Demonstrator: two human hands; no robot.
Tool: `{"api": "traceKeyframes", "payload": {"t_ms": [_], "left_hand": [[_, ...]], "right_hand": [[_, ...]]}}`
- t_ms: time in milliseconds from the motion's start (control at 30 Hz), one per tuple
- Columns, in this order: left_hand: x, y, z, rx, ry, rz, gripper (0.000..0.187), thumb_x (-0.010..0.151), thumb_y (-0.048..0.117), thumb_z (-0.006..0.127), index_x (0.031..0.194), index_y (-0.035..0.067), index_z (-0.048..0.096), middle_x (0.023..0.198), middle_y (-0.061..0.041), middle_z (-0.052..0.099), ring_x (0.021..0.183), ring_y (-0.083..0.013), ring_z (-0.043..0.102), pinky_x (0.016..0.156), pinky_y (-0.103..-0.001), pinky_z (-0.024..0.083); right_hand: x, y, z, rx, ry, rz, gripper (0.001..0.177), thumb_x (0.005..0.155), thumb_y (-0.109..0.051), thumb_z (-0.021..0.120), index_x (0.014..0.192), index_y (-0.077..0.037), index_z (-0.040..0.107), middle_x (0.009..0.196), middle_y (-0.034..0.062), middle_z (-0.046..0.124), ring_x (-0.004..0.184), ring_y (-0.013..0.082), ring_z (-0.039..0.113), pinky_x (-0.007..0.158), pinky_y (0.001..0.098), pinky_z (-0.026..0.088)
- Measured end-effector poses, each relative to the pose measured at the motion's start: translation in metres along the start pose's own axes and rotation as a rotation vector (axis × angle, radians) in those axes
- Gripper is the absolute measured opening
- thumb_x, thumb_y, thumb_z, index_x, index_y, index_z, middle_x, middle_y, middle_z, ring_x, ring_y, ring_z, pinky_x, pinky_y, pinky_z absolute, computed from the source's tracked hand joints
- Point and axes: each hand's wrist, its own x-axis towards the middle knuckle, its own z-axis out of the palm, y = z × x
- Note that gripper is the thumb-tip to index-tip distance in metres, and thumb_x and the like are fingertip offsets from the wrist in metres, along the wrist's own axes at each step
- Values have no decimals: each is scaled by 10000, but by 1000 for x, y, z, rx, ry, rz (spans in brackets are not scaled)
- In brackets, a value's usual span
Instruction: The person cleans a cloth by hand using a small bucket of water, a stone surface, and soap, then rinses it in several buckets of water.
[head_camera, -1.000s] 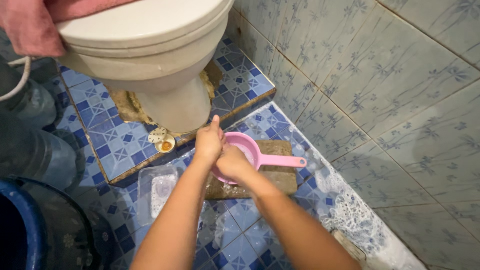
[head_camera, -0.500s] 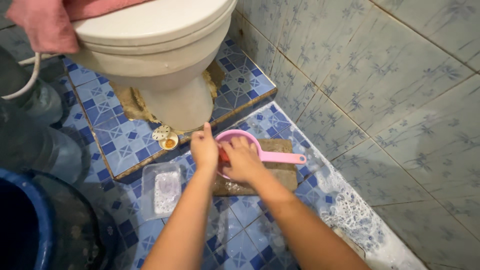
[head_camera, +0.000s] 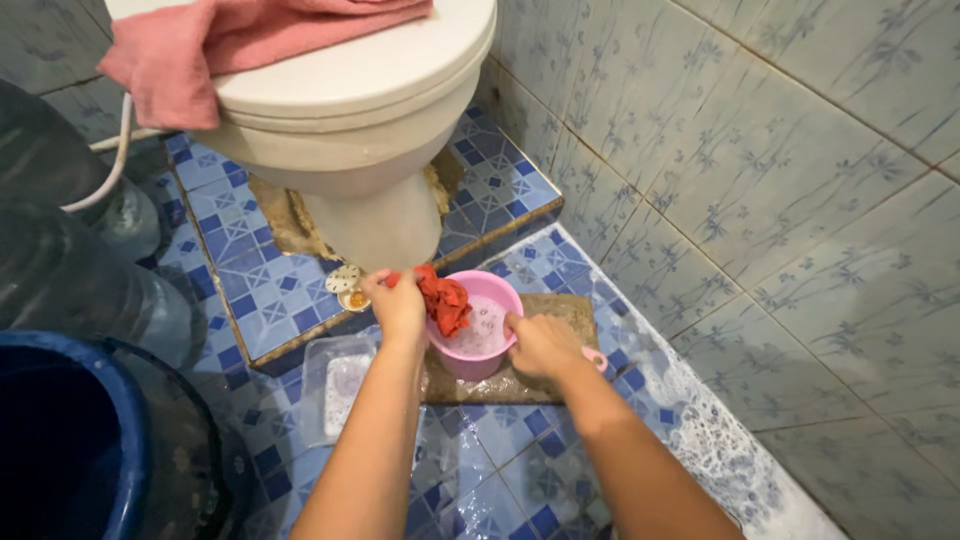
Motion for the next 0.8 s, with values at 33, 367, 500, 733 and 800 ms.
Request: {"api": "traceKeyframes", "payload": {"t_ms": [33, 367, 500, 733, 800], "left_hand": [[0, 4, 0, 3, 15, 15, 480, 831, 106, 695, 1243, 63, 453, 1156, -163, 592, 1041, -217, 586, 894, -339, 489], [-25, 47, 8, -133, -96, 294, 391, 878, 35, 630, 1234, 53, 470, 1048, -131, 616, 946, -189, 632, 845, -297, 516], [-36, 56, 14, -217, -215, 304, 462, 857, -44, 607, 1274, 55, 434, 1078, -125, 595, 956, -205, 630, 862, -301, 519], [-44, 59, 23, -187, -337, 485, 517, 878, -74, 662, 1316, 42, 414, 1217, -142, 558, 1121, -194, 612, 997, -316, 489], [-46, 61, 25, -229, -348, 458, 512, 882, -61, 665, 1314, 45, 412, 1205, -134, 562, 1106, -190, 601, 989, -310, 480]], "right_hand": [[1, -2, -1, 73, -22, 17, 196, 800, -126, 666, 993, -155, 693, 881, 195, 738, 881, 389, 703, 759, 488, 524], [40, -5, 19, 1091, -479, 187, 194, 789, 1, 560, 924, -60, 685, 544, 26, 543, 405, 125, 478, 373, 306, 340], [49, -10, 11, 1275, -588, 405, 175, 774, -21, 529, 871, -129, 625, 464, -17, 381, 330, 94, 324, 335, 290, 239], [70, 13, 39, 1552, -715, 336, 107, 746, -72, 554, 673, -82, 476, 522, -1, 408, 366, 91, 324, 380, 270, 253], [74, 18, 48, 1651, -833, 343, 140, 747, -94, 561, 651, -89, 458, 543, -11, 422, 364, 77, 313, 383, 253, 253]]}}
